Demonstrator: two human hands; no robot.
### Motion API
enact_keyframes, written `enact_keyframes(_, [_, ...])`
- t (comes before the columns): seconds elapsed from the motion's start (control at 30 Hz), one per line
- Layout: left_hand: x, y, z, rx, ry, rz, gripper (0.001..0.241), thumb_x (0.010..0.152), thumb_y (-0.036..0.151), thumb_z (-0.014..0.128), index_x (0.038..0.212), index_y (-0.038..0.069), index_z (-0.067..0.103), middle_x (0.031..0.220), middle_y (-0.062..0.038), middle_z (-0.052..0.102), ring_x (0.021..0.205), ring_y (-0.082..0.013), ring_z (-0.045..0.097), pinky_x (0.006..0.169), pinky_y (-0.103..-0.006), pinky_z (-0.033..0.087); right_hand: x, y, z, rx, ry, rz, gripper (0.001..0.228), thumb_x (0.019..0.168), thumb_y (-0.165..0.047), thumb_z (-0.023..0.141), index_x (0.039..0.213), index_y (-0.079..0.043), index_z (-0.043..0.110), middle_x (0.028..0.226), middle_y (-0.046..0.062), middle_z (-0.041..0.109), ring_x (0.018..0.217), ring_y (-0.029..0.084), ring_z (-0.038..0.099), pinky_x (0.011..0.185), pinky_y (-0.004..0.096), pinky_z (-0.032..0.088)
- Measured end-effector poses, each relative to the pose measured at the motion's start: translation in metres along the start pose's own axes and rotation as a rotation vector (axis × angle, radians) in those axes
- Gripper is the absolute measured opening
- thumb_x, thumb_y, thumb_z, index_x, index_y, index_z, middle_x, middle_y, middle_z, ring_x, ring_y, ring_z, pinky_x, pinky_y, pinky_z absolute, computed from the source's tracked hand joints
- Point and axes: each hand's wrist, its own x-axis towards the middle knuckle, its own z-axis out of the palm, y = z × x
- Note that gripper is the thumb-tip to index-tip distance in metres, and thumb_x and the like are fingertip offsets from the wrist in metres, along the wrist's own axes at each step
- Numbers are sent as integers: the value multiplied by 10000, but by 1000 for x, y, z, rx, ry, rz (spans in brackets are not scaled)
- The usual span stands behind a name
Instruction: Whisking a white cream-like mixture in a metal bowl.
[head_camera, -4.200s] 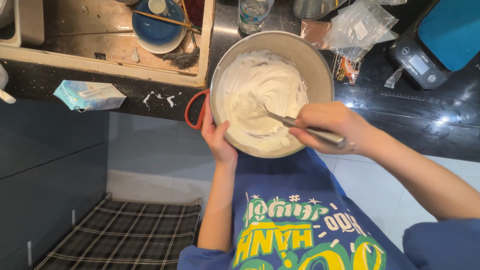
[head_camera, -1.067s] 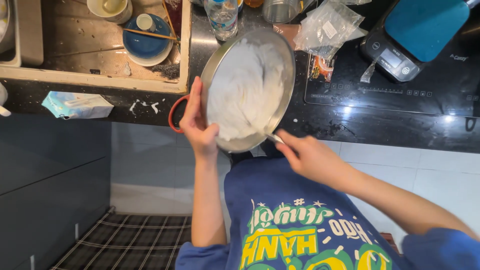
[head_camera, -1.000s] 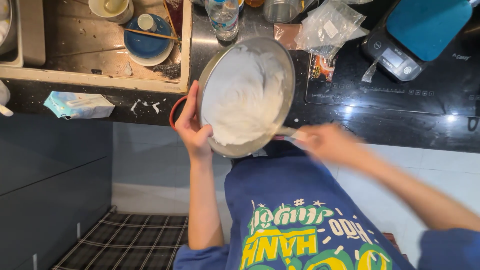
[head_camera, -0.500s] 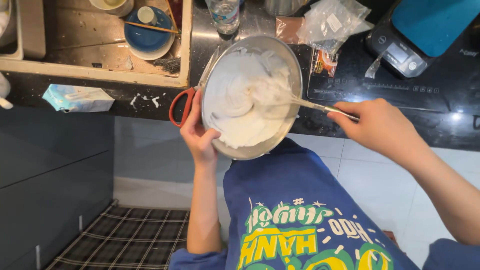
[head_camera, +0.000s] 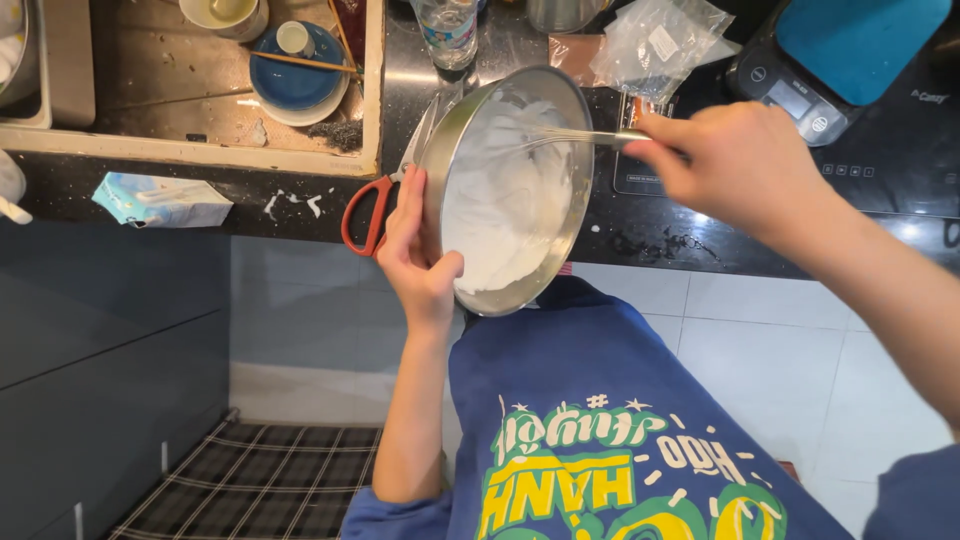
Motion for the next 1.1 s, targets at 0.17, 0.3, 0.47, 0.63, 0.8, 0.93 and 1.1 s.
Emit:
enact_keyframes(0.17, [-19,-15,6,-115,188,-14,928,596,-32,478,1520,-111,458,1608,-218,458,1546,-275,404,1283,-346,270,-58,11,90,489,-506,578,340,982,-408,610,1080,-164,827,561,100,631,428,208,534,443,388,444])
enact_keyframes(0.3, [-27,-23,9,-201,288,44,963,583,-31,457,1540,-130,408,1622,-201,427,1561,-288,387,1293,-367,277,-94,-11,125,1307,-935,940,469,995,-462,556,1042,-46,769,497,15,472,341,67,358,287,257,253])
enact_keyframes(0.47, [-22,-24,-2,-135,239,92,958,588,-27,467,1539,-116,404,1643,-178,394,1564,-284,388,1319,-380,290,-98,-4,116,1950,-1016,966,476,1033,-428,484,1079,0,686,481,-37,374,333,7,236,240,204,136])
enact_keyframes(0.63, [-10,-17,-5,-190,281,16,1001,571,-15,453,1566,-125,445,1542,-250,545,1403,-301,573,1191,-359,351,-85,-16,62,1708,-817,1016,458,1014,-409,460,1057,-30,714,458,-36,361,322,20,237,251,216,145])
enact_keyframes(0.8, [-10,-21,-7,-224,222,22,956,572,-14,442,1522,-122,432,1585,-220,474,1530,-297,417,1289,-383,293,-65,-37,64,753,-423,696,311,1022,-321,588,1103,-83,771,548,60,548,460,103,431,426,294,375])
enact_keyframes(0.93, [-15,-28,-3,-93,114,109,910,597,-57,470,1503,-135,442,1635,-207,400,1575,-274,343,1337,-388,232,-77,-79,83,759,-104,401,266,1065,-267,587,1128,-50,726,687,55,618,598,82,482,524,285,438])
enact_keyframes(1.1, [-9,-23,-21,-307,146,-24,924,596,-73,451,1518,-134,447,1617,-240,453,1540,-296,425,1316,-404,277,-94,-15,93,579,-481,670,243,974,-162,595,1136,-131,773,611,60,680,499,132,596,493,321,488])
